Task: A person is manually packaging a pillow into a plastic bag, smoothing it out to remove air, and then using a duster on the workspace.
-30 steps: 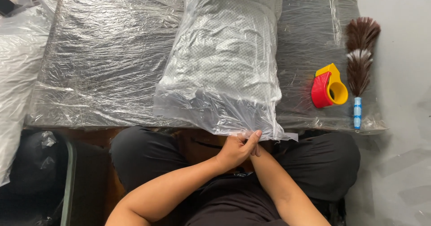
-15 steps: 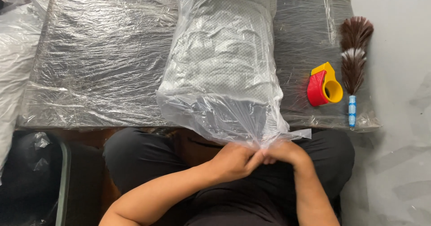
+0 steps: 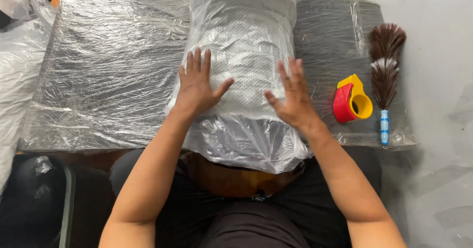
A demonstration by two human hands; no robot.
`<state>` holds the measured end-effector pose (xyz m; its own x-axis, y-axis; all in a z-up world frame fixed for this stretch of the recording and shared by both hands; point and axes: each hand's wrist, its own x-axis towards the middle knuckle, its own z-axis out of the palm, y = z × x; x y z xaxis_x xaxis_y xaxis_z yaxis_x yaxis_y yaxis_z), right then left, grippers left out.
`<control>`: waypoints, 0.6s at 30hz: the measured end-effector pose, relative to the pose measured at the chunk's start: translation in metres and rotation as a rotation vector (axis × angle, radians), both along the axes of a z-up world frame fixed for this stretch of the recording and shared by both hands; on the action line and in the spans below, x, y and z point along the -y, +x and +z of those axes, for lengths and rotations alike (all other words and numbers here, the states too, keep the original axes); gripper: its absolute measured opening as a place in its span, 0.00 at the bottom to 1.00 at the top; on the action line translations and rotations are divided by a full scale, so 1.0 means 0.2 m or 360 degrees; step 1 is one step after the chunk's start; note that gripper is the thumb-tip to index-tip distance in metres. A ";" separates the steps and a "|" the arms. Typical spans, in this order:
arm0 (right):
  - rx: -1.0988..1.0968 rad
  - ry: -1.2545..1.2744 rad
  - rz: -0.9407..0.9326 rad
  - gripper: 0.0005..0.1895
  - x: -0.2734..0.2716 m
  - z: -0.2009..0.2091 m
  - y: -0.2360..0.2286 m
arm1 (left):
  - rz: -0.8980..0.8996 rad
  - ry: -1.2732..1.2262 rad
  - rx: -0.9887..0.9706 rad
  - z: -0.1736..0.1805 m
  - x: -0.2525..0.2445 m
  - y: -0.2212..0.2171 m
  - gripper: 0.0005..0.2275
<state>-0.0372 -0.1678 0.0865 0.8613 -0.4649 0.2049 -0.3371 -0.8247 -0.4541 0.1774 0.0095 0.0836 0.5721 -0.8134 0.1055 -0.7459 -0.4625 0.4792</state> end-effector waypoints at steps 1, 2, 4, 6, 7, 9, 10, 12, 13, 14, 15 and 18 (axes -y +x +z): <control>-0.0012 0.0008 -0.0001 0.44 0.01 -0.08 0.01 | -0.0001 0.0008 -0.0012 -0.01 0.00 -0.02 0.45; -0.0013 -0.0147 0.0065 0.43 0.01 -0.17 0.02 | 0.0011 0.0154 0.0026 -0.02 0.00 -0.03 0.46; -0.0014 -0.0305 0.0133 0.43 0.03 -0.19 0.03 | 0.0023 0.0297 0.0064 -0.03 0.01 -0.02 0.47; -0.0172 -0.0217 0.0145 0.38 0.01 -0.09 0.00 | -0.0004 0.0377 0.0079 -0.04 -0.01 -0.03 0.50; -0.0181 -0.0207 0.0149 0.38 0.08 -0.12 0.03 | -0.0003 0.0387 0.0070 -0.05 -0.01 -0.03 0.50; 0.0009 -0.0484 -0.0104 0.31 0.23 -0.18 0.10 | -0.0019 0.0427 0.0115 -0.07 0.01 -0.01 0.51; 0.0005 -0.0485 -0.0104 0.31 0.26 -0.15 0.18 | -0.0020 0.0427 0.0111 -0.07 0.02 -0.01 0.51; 0.0449 -0.0506 0.0102 0.34 0.32 -0.08 0.33 | -0.0039 0.0519 0.0158 -0.07 0.03 -0.02 0.52; 0.0447 -0.0505 0.0109 0.34 0.34 -0.11 0.38 | -0.0033 0.0518 0.0154 -0.06 0.04 -0.02 0.52; 0.0403 -0.0502 0.0183 0.37 0.36 -0.14 0.44 | -0.0038 0.0538 0.0147 -0.04 0.04 -0.02 0.52; 0.0360 -0.0492 0.0253 0.41 0.37 -0.17 0.49 | -0.0046 0.0564 0.0141 -0.02 0.04 -0.02 0.51; 0.0329 -0.0437 0.0236 0.32 0.29 -0.19 0.51 | -0.0048 0.0570 0.0184 0.02 0.03 -0.02 0.47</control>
<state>0.0657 -0.2263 0.0485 0.8425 -0.2415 0.4815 -0.1289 -0.9583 -0.2550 0.1726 0.0032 0.0871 0.5482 -0.8268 -0.1259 -0.8016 -0.5624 0.2028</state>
